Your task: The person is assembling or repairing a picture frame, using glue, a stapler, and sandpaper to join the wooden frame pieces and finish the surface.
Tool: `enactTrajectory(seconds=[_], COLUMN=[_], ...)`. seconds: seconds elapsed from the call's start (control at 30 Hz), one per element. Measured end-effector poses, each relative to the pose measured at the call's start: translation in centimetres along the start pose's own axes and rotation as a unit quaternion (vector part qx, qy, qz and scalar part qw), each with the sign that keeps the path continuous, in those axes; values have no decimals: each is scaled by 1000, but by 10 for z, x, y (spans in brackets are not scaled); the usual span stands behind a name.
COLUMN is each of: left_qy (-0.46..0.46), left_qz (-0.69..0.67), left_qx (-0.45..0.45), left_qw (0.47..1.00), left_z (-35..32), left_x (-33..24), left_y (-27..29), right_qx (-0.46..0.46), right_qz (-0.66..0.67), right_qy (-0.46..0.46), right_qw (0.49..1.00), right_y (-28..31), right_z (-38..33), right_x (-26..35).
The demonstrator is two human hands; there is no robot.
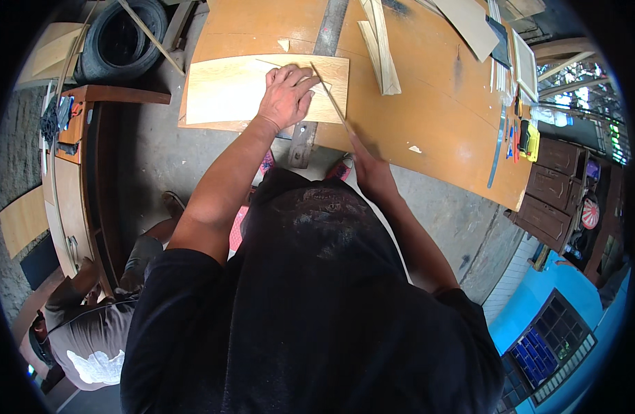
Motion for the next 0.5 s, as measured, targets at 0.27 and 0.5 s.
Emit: enactTrajectory(seconds=[0.27, 0.5], left_qy=[43, 29], left_qz=[-21, -11], left_qx=[-2, 5], left_qw=[999, 999], left_z=[1, -1], left_x=[1, 2], left_y=[1, -2], right_qx=[-52, -75], right_qz=[-90, -106], right_qy=[90, 89], right_qw=[991, 987], right_y=[-15, -18], right_z=[31, 5], right_x=[-7, -4])
Point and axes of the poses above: each hand's wrist, its own z-axis towards the middle knuckle, its own y-axis out of the back of the hand, x = y × z, the point moved 1 cm from there along z, towards the middle knuckle, and after that the axes turned 12 degrees about y, right-handed, at the moved point
